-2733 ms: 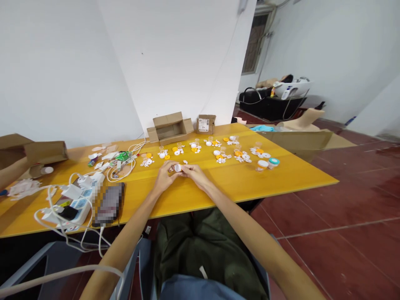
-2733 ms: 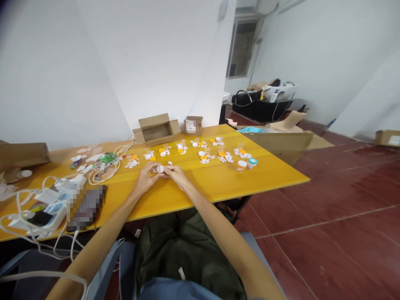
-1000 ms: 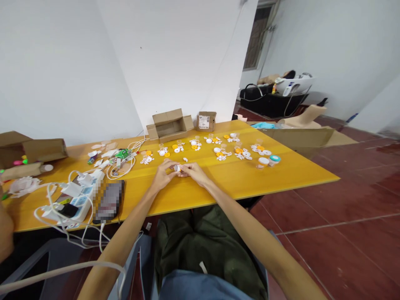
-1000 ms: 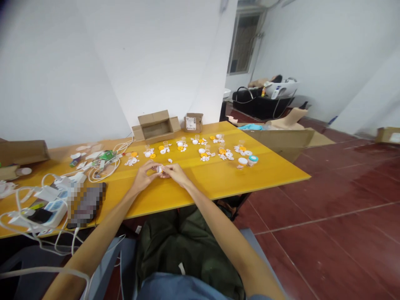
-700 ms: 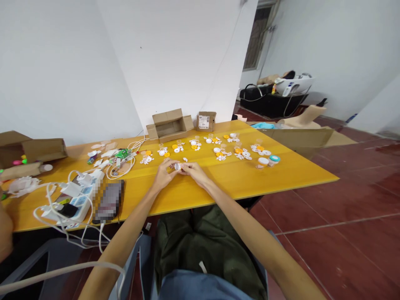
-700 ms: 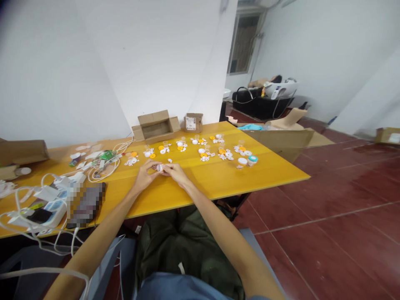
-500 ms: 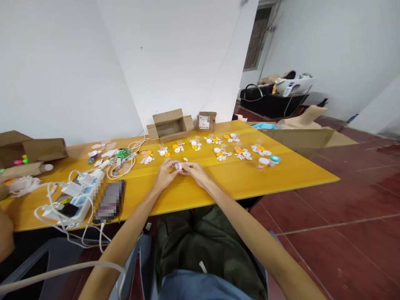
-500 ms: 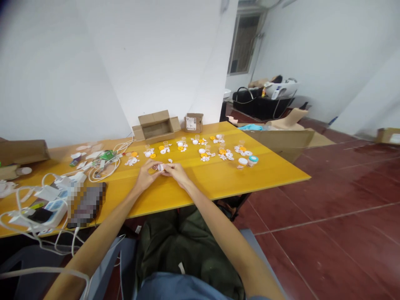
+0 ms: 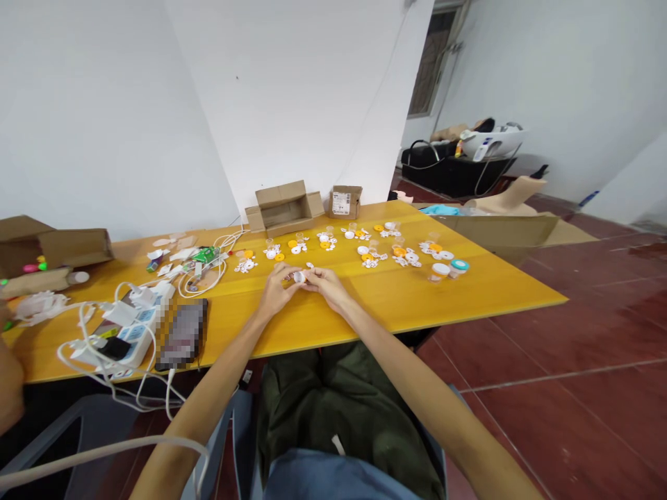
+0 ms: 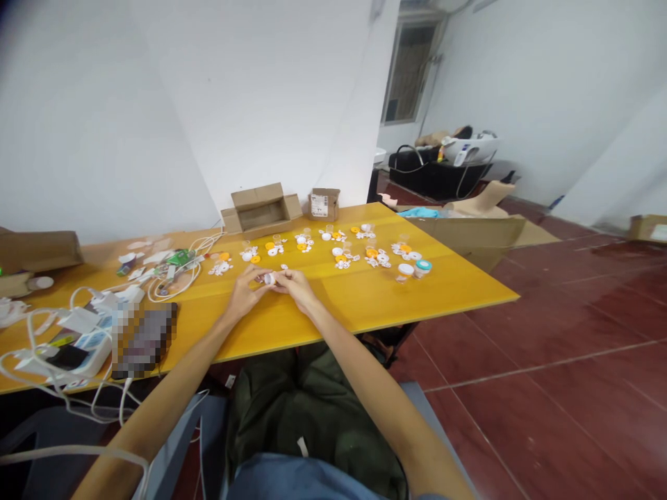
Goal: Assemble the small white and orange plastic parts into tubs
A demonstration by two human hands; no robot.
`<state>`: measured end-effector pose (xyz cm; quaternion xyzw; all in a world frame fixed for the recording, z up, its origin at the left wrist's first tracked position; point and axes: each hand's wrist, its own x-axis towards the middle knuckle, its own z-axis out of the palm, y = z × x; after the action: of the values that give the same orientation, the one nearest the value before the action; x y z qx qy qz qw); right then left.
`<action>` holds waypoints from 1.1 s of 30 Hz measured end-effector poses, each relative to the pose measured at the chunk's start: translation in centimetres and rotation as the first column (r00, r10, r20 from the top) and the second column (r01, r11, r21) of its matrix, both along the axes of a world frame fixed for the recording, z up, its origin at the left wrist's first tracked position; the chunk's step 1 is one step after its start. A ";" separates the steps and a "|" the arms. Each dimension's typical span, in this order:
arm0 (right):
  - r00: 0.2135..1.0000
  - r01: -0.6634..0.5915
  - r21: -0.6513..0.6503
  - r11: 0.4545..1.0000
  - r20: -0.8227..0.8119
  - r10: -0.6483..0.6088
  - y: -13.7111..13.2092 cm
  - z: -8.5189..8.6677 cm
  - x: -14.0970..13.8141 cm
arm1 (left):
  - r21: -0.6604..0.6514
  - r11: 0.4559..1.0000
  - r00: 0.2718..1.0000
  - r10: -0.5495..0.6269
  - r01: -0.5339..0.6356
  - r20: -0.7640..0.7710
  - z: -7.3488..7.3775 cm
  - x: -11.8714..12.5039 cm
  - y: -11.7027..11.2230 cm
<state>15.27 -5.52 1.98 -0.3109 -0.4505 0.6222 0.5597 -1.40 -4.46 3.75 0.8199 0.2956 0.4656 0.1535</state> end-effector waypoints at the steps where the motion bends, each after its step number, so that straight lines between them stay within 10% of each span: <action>1: 1.000 0.003 -0.001 1.000 0.003 -0.003 0.0 0.0 0.0 | -0.007 1.000 1.000 -0.005 0.005 0.000 0.0 0.0 0.0; 33: 0.996 -0.029 -0.014 0.999 0.086 0.031 0.1 0.4 -0.1 | -0.125 0.991 0.997 -0.040 0.049 0.072 0.4 0.0 0.1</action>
<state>15.22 -5.45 2.35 -0.3340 -0.4748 0.6195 0.5285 -1.42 -4.36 4.20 0.7984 0.3006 0.4704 0.2256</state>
